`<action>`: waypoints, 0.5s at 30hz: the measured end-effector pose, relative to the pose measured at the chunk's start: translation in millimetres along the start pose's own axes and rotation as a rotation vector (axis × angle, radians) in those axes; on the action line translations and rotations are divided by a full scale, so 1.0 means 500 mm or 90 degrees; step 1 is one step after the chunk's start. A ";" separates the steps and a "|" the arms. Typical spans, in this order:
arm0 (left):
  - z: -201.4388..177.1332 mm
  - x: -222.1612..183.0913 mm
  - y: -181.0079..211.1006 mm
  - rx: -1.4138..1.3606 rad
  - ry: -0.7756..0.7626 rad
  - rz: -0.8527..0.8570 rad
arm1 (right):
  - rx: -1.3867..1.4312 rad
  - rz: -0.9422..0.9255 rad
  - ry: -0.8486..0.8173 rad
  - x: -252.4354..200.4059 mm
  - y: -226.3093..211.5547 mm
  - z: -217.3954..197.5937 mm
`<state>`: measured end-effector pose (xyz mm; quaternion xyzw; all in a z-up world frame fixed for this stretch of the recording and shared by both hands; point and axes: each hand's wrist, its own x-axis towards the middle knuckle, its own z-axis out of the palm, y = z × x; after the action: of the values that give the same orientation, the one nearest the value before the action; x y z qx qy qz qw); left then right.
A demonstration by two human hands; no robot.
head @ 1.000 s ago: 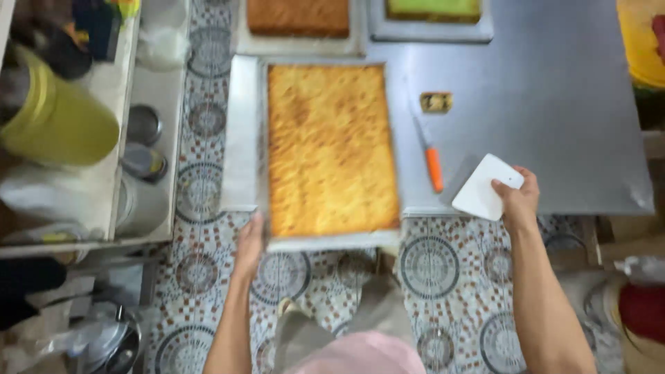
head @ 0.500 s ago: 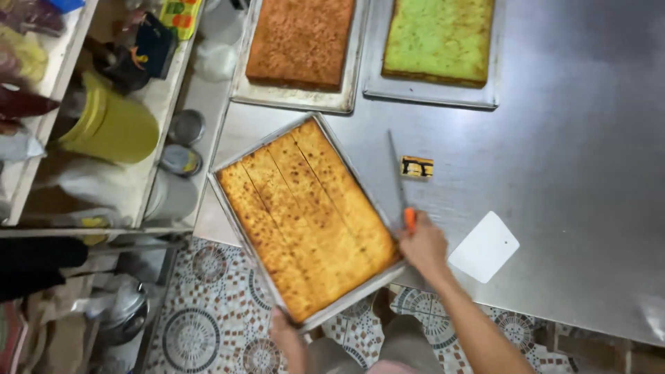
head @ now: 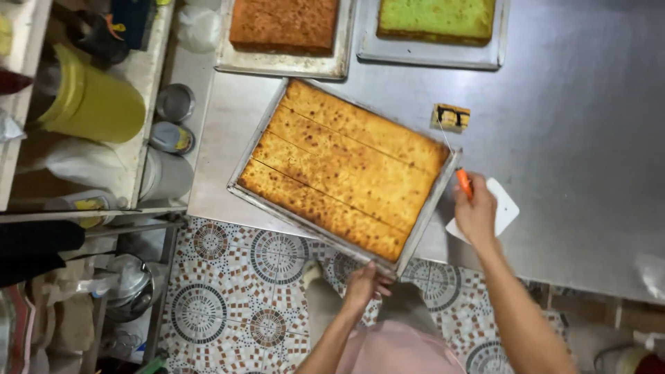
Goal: Cutting a large sheet cake into smaller square portions using a knife and a scraper
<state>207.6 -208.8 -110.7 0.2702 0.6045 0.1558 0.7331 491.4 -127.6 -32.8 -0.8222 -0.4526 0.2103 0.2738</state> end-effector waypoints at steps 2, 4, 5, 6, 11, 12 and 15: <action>0.009 -0.006 0.056 0.046 -0.112 -0.093 | 0.207 0.153 0.017 -0.077 -0.054 0.012; 0.001 0.039 0.051 0.095 -0.187 -0.110 | 0.212 0.178 0.028 -0.135 -0.055 0.079; -0.006 0.065 0.047 0.134 -0.253 -0.125 | 0.220 0.193 0.030 -0.164 -0.056 0.118; -0.007 0.046 0.146 0.144 -0.267 -0.130 | 0.216 0.205 0.043 -0.186 -0.068 0.141; -0.073 0.028 0.565 0.789 -0.262 0.332 | 0.291 0.231 0.229 -0.257 -0.107 0.248; -0.077 0.099 0.611 0.798 -0.286 0.336 | 0.286 0.246 0.249 -0.262 -0.128 0.269; -0.057 0.293 0.701 0.770 -0.164 0.756 | 0.302 0.346 0.312 -0.284 -0.199 0.318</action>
<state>246.7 160.8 -26.8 0.9018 0.2543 0.1329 0.3231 263.0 -164.5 -76.2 -0.8515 -0.0803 0.1713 0.4891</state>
